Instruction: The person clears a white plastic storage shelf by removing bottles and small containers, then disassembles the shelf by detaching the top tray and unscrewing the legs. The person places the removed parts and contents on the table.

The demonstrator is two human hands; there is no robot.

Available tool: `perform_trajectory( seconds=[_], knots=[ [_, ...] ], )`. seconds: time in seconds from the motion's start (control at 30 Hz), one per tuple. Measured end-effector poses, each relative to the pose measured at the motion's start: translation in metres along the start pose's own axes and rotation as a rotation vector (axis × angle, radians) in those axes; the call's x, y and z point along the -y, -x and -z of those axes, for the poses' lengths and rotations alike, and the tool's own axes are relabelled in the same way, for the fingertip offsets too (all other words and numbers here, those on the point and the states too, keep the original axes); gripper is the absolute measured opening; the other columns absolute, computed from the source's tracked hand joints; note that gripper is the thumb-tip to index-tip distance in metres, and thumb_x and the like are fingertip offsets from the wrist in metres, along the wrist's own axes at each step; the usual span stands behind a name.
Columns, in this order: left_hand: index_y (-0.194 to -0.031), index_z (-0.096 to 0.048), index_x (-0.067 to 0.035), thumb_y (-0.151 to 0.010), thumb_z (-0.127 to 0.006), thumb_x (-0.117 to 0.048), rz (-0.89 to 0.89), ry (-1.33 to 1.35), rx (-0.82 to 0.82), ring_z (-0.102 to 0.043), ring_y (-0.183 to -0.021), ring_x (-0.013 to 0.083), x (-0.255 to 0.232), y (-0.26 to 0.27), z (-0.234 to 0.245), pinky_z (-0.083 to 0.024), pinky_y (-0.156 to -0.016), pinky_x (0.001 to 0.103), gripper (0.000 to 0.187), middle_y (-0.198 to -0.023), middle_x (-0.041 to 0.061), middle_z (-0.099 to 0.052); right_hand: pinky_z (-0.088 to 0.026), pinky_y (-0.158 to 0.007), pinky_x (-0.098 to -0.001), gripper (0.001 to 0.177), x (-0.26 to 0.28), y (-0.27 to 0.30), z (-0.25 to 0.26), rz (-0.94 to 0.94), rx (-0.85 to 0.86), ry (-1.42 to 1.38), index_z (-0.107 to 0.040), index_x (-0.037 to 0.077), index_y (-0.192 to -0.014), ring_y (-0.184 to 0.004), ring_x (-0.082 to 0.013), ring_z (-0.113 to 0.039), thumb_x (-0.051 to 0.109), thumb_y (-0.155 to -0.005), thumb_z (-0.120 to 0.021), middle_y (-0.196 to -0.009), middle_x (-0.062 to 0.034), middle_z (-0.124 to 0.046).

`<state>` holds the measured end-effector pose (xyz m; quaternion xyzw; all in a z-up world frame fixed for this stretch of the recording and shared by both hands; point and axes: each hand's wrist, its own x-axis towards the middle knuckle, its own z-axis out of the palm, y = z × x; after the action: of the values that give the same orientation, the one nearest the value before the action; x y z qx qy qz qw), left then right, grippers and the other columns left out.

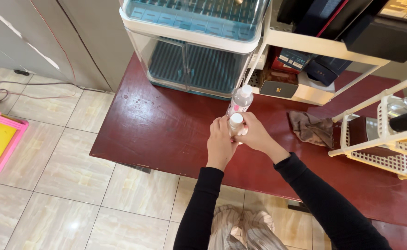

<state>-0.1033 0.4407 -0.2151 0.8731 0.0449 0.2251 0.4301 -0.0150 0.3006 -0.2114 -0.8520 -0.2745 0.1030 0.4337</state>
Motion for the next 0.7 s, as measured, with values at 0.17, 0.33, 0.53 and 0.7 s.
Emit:
perform_trajectory(
  seconds=[0.17, 0.33, 0.53, 0.7],
  knots=[
    [-0.134, -0.046, -0.007, -0.067, -0.084, -0.004, 0.059, -0.028, 0.015, -0.056, -0.121, 0.0349, 0.021, 0.006, -0.015, -0.060, -0.076, 0.041, 0.077, -0.132, 0.013, -0.052, -0.049, -0.102, -0.0429, 0.073, 0.004, 0.002, -0.014, 0.057, -0.019, 0.063, -0.058, 0.008, -0.128, -0.119, -0.0319, -0.059, 0.015, -0.061, -0.087, -0.125, -0.0130, -0.061],
    [-0.131, -0.046, -0.006, -0.067, -0.086, -0.007, 0.084, -0.015, -0.005, -0.057, -0.120, 0.0340, 0.032, 0.012, -0.025, -0.060, -0.075, 0.040, 0.076, -0.131, 0.013, -0.052, -0.037, -0.102, -0.0469, 0.069, 0.014, 0.007, -0.019, 0.016, -0.034, 0.302, -0.061, 0.012, -0.126, -0.121, -0.0318, -0.055, 0.021, -0.062, -0.085, -0.126, -0.0086, -0.064],
    [-0.130, -0.046, -0.005, -0.068, -0.085, -0.007, 0.069, -0.094, 0.004, -0.056, -0.119, 0.0337, 0.043, 0.015, -0.031, -0.060, -0.078, 0.039, 0.074, -0.129, 0.013, -0.052, -0.035, -0.102, -0.0447, 0.058, 0.015, 0.007, -0.020, -0.003, -0.024, 0.352, -0.067, 0.014, -0.121, -0.116, -0.0266, -0.058, 0.026, -0.067, -0.084, -0.114, -0.0049, -0.069],
    [-0.129, -0.045, -0.006, -0.068, -0.086, -0.007, 0.068, -0.089, 0.012, -0.055, -0.120, 0.0355, 0.052, 0.018, -0.036, -0.059, -0.081, 0.040, 0.073, -0.129, 0.014, -0.052, -0.035, -0.101, -0.0438, 0.051, 0.007, 0.009, -0.024, -0.012, -0.027, 0.393, -0.069, 0.016, -0.121, -0.111, -0.0258, -0.059, 0.028, -0.073, -0.082, -0.108, -0.0052, -0.070]
  ],
)
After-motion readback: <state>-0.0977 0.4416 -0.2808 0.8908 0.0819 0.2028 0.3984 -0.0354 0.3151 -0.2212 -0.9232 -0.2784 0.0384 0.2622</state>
